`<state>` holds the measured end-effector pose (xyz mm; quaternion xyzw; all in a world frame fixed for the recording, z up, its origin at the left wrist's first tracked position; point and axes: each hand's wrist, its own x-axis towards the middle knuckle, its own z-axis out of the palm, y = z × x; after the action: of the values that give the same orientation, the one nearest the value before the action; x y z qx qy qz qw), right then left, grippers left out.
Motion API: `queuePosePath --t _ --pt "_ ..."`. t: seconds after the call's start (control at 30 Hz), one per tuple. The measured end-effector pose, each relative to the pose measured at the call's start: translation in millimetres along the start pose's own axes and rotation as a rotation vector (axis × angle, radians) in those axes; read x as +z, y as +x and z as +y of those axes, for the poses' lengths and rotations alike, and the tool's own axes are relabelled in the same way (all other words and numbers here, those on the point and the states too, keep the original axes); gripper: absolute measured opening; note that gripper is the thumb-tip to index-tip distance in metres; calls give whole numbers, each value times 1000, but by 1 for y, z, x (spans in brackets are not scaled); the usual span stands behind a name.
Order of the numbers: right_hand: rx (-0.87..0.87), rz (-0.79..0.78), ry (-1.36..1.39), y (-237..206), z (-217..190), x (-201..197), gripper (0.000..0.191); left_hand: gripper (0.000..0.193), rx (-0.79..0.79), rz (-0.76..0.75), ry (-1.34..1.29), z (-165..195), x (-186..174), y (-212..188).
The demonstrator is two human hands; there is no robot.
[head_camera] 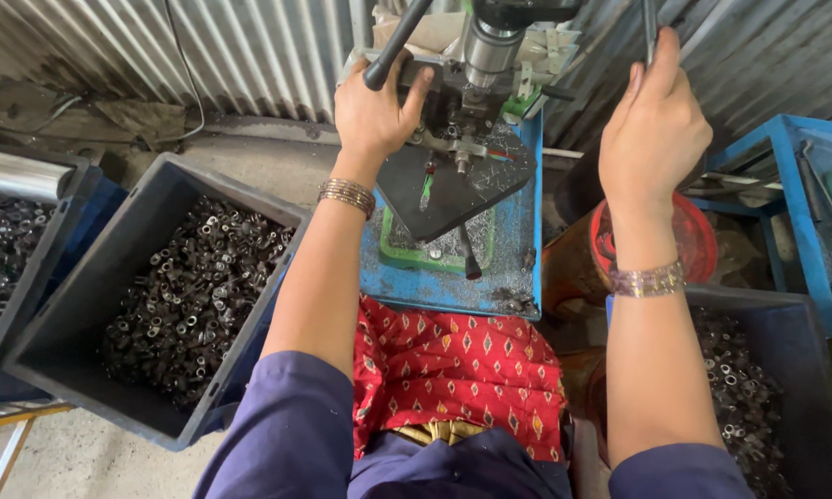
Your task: The person operates a drill press to machine small metal parts. They repeatedly place parts under the drill, lower the lever to drill, then remove the finished parts and place them into a bin. The person also periodically reloads the drill press with multiple parts from a bin.
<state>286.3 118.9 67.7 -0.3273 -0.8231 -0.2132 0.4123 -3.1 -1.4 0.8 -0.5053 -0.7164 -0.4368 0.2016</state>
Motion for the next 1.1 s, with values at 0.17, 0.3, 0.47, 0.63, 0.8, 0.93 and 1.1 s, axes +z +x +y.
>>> queuePosePath --t 0.17,0.3,0.47,0.63,0.8,0.93,1.1 --pt "-34 108 -47 -6 6 32 43 41 5 43 10 -2 4 -1" --pt "-53 123 -133 -9 13 44 50 40 -14 81 4 -2 6 -4" --pt "-54 151 -159 -10 15 53 54 39 -18 65 -5 -2 6 -4" --pt "-67 173 -161 -7 16 59 56 39 -68 39 28 -1 7 -2" --pt "-77 169 -156 -8 18 62 60 38 -44 63 23 -2 8 -3" --pt "-71 169 -166 -8 17 64 61 38 -58 53 7 -2 8 -3" --pt "-84 196 -133 -8 17 66 63 38 -74 50 16 -1 7 -3"
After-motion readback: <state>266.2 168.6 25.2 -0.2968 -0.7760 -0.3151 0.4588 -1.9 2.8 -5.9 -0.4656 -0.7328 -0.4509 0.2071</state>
